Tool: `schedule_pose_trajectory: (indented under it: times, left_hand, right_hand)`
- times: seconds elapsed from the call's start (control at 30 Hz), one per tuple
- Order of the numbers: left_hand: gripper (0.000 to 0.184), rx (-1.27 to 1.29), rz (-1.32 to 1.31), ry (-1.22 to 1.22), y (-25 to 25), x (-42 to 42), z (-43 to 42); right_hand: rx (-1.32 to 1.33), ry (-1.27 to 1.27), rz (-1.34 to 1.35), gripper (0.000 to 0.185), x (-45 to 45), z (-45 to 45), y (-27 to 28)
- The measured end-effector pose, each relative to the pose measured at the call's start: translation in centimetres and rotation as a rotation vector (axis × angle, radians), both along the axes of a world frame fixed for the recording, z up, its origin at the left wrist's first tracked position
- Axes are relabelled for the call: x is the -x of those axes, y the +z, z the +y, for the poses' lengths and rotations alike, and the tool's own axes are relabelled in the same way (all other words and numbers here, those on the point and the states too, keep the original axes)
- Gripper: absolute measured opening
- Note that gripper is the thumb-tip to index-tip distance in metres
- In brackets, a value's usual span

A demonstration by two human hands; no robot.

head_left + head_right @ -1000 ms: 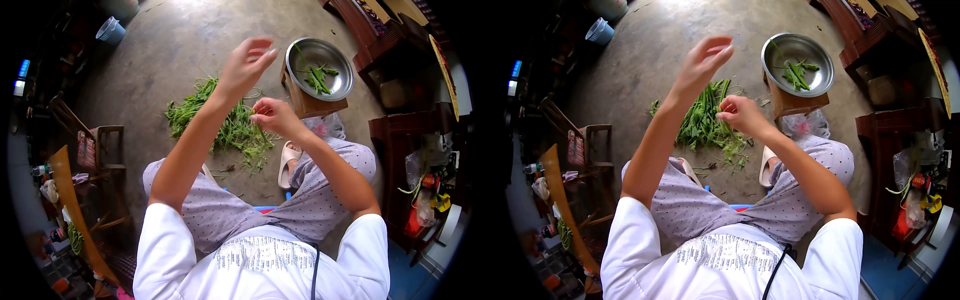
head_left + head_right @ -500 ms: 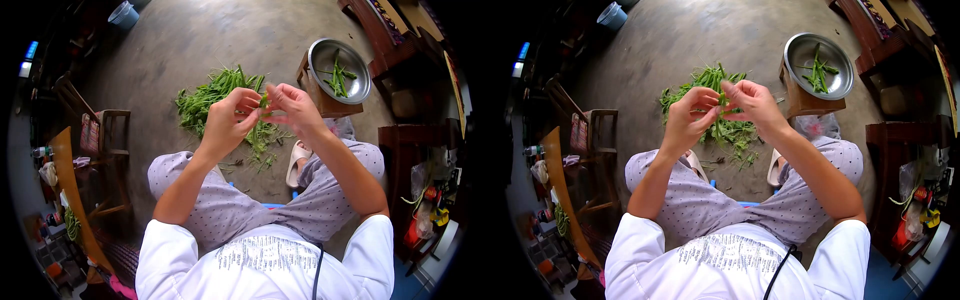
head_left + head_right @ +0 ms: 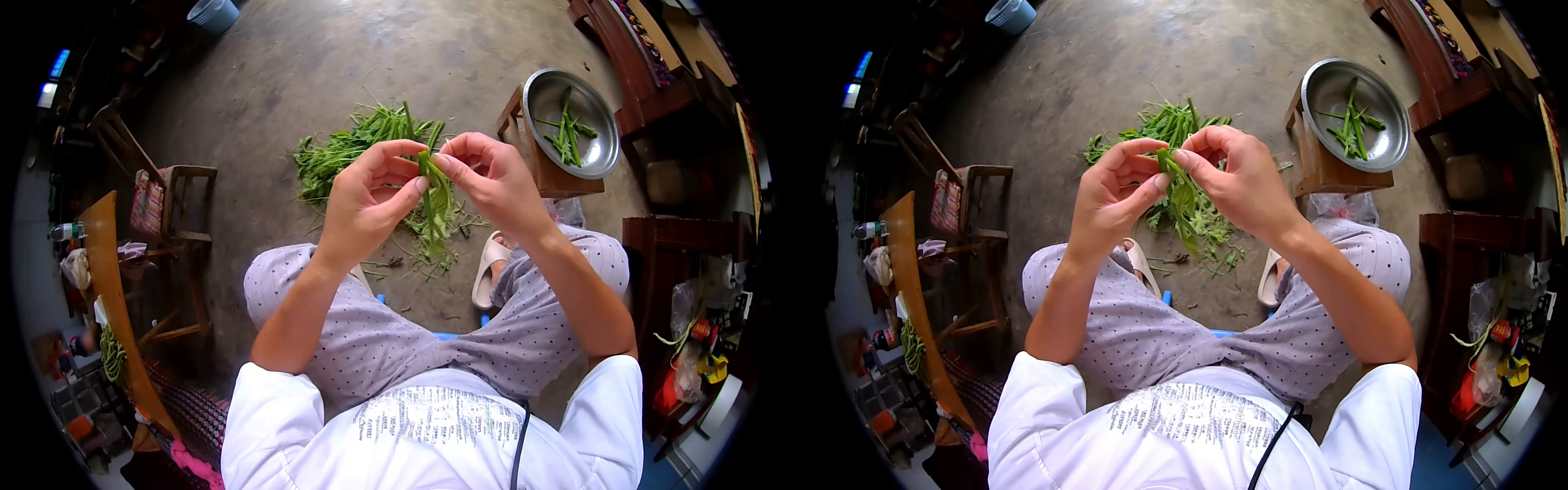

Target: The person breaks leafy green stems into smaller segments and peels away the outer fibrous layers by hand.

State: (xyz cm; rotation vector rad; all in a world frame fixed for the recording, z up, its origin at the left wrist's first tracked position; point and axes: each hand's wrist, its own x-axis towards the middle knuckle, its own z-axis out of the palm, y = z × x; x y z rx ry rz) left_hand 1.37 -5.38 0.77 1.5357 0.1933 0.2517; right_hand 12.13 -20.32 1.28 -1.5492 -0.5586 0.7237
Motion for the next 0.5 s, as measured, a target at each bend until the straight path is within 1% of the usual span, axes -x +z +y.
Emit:
schedule_pose_trajectory:
  times: [0.03, 0.07, 0.1, 0.17, 0.2, 0.3, 0.33, 0.4, 0.43, 0.5]
  left_hand:
    - [0.028, 0.094, -0.002, -0.022, -0.1, 0.0, 0.2]
    - [0.028, 0.092, -0.001, -0.02, 0.1, 0.0, 0.5]
    - [0.03, 0.106, -0.011, -0.006, 0.5, 0.0, 0.9]
    - [0.031, 0.158, -0.057, 0.019, 0.9, 0.1, 1.7]
    - [0.031, 0.153, -0.057, 0.023, 1.1, 0.2, 2.0]
    - [0.031, 0.187, -0.042, 0.022, 1.5, 0.7, 2.7]
    - [0.031, 0.186, -0.041, 0.025, 1.6, 0.8, 2.8]
    - [0.031, 0.209, -0.002, -0.021, 1.5, 1.1, 3.0]
    - [0.031, 0.21, -0.002, -0.019, 1.5, 1.2, 2.9]
    - [0.032, 0.184, 0.024, -0.055, 1.6, 1.4, 2.7]
  right_hand:
    - [0.062, -0.027, -0.203, 0.015, 0.2, -0.1, 0.4]
    - [0.124, -0.055, -0.407, 0.013, 0.5, -0.1, 0.7]
    - [0.122, -0.053, -0.407, 0.013, 0.6, -0.2, 0.7]
    - [0.216, -0.017, -0.593, 0.008, 0.8, -0.5, 0.6]
    - [0.21, -0.014, -0.593, 0.008, 0.7, -0.7, 0.3]
    - [0.482, 0.231, -0.744, 0.007, 0.2, -2.0, -1.0]
    - [0.479, 0.234, -0.744, 0.007, 0.0, -2.3, -1.6]
    - [0.509, 0.354, -0.847, 0.008, -0.1, -2.8, -2.5]
    - [0.51, 0.356, -0.847, 0.008, 0.0, -2.8, -2.5]
    - [0.395, 0.214, -0.753, 0.013, 0.5, -2.5, -1.6]
